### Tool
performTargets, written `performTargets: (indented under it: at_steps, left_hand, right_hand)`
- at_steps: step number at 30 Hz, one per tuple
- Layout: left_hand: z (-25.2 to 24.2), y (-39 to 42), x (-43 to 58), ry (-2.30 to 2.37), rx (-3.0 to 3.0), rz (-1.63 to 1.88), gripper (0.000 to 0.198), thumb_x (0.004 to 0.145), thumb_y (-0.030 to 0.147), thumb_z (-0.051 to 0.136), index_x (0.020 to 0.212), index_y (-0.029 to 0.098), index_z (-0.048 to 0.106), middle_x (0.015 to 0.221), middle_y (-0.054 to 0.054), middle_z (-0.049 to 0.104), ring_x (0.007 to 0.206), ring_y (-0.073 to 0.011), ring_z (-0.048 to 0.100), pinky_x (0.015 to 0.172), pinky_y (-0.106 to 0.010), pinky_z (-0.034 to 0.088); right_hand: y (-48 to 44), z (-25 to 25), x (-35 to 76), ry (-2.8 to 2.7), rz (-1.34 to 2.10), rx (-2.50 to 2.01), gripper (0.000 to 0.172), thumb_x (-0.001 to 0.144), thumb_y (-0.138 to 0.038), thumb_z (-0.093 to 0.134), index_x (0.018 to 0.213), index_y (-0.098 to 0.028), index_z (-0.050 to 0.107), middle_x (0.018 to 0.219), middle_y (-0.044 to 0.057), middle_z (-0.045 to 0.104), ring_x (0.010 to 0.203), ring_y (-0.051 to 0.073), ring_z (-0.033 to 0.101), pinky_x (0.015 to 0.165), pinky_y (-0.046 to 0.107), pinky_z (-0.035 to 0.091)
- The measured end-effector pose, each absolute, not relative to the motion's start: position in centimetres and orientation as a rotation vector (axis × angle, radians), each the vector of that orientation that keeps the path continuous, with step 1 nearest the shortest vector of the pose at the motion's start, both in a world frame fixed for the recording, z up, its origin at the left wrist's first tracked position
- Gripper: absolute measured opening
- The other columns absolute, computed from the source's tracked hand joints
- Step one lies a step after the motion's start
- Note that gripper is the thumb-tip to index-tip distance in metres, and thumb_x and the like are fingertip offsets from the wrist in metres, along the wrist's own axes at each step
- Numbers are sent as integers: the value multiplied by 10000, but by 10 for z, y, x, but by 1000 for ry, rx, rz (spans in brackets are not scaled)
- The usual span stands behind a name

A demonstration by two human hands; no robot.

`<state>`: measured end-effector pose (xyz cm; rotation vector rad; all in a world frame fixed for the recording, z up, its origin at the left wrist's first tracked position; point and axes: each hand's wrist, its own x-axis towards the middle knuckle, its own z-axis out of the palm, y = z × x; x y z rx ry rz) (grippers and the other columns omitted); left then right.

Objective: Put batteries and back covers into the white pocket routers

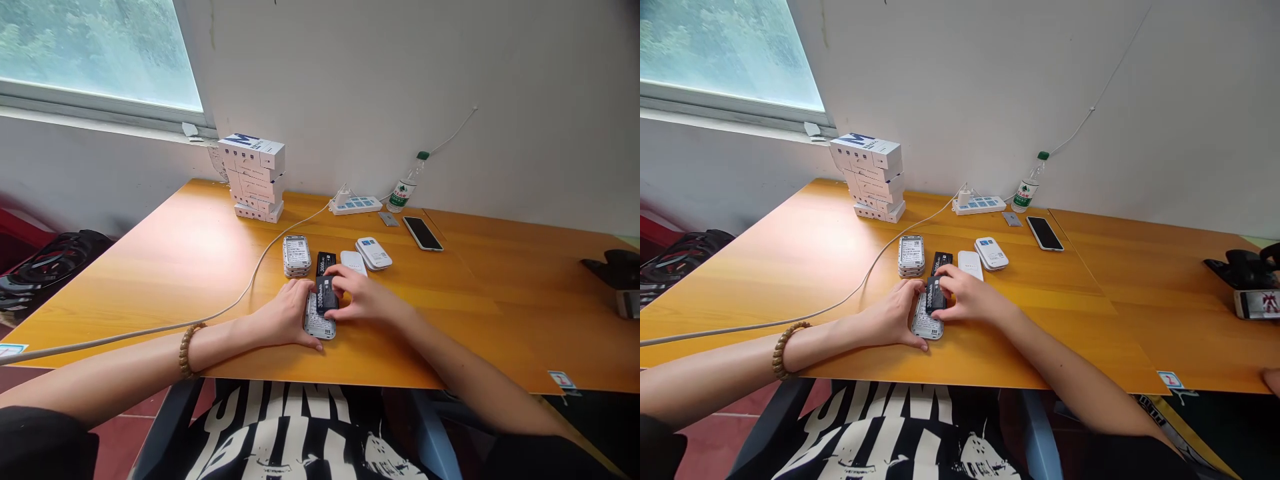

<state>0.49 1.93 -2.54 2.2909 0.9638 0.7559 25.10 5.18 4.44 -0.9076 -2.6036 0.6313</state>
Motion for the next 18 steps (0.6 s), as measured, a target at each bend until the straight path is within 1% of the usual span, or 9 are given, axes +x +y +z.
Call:
performTargets:
  at_steps: [3,6,8,12,15,18]
  left_hand:
    - [-24,21,5,937,2338,760,1177,514,635,993,1460,244,413,1398,-177,573,1297,-447,581,1067,-652,520]
    - [-20,23,4,944,2372,751,1274,509,617,1007,1535,254,345,1455,-186,554,1344,-456,555,1104,-655,492]
    - [-16,23,4,959,2386,728,1274,513,606,1010,1544,260,345,1440,-180,567,1330,-447,563,1098,-645,497]
    - [-11,22,4,1023,2404,684,1223,520,633,994,1517,244,401,1382,-183,590,1282,-448,578,1064,-635,514]
    - [-12,22,5,1047,2411,676,1249,522,678,973,1529,236,382,1384,-191,581,1276,-449,573,1068,-640,507]
    - [-14,23,5,1038,2438,674,1272,537,702,957,1544,216,351,1405,-206,565,1294,-449,559,1090,-632,496]
  right_hand:
    - [41,37,239,-2654,580,-884,288,828,-318,868,873,-194,612,1341,152,602,1043,265,675,872,410,597]
    - [39,35,234,-2703,450,-862,369,811,-359,902,1006,-187,641,1264,145,644,1133,316,628,951,472,574]
    - [40,35,233,-2712,405,-880,428,793,-387,919,1052,-191,641,1212,130,661,1131,325,608,961,490,567]
    - [38,34,232,-2686,365,-944,455,812,-412,903,1107,-192,634,1187,126,647,1093,317,596,939,489,571]
    - [35,29,228,-2634,310,-991,375,866,-397,856,1098,-195,640,1162,124,648,1068,318,596,923,496,569]
    - [35,23,224,-2596,280,-1011,284,909,-343,815,1080,-189,649,1143,124,668,1054,316,601,920,496,568]
